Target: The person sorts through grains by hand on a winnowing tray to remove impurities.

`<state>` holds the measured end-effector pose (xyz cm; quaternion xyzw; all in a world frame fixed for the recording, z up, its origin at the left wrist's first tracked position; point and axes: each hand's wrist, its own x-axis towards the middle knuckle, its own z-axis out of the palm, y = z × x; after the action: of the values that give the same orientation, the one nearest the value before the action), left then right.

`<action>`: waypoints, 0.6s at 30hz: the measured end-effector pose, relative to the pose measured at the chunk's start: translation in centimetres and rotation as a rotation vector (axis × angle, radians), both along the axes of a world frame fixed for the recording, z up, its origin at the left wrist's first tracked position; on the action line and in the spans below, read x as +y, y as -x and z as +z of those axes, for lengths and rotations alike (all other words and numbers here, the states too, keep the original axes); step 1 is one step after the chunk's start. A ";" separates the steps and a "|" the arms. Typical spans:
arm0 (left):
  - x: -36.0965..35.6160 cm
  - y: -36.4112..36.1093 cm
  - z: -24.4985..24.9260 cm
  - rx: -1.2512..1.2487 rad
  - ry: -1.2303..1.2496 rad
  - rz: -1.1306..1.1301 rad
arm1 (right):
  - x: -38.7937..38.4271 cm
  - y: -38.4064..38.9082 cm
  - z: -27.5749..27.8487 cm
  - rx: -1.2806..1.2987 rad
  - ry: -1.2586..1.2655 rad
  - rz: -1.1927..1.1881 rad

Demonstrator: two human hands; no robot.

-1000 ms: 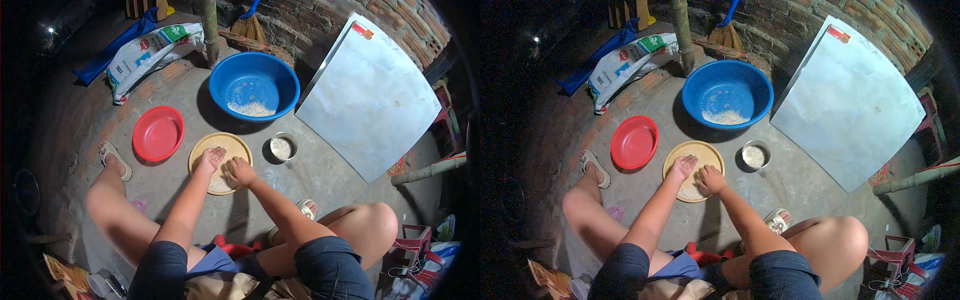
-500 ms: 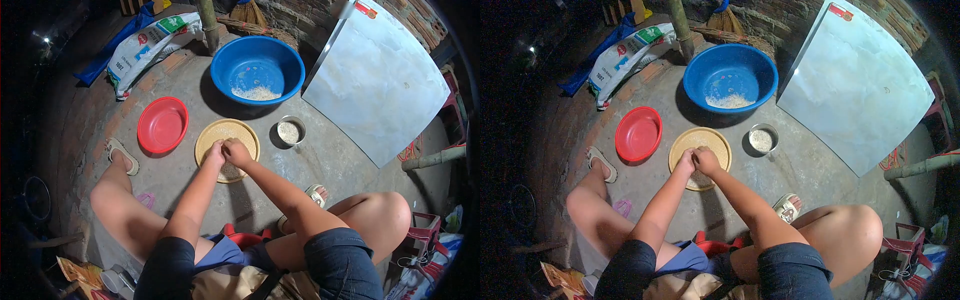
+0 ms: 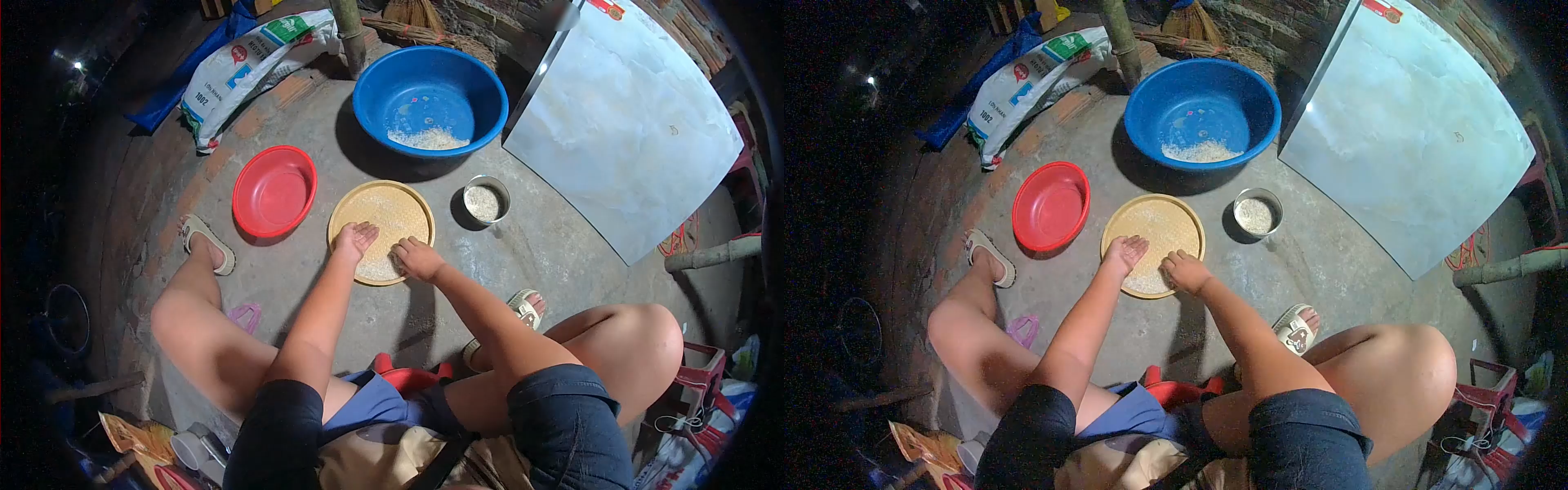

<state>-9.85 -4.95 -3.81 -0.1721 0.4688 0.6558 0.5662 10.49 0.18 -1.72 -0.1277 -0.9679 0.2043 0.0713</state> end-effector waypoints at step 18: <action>0.6 -1.1 0.5 0.012 0.050 -0.080 | 0.0 4.7 1.2 0.410 0.454 -0.571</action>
<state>-8.75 -4.32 -3.33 -0.1633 0.4951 0.6215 0.5847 5.77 0.16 -0.57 -0.3601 -0.7899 0.4055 0.2863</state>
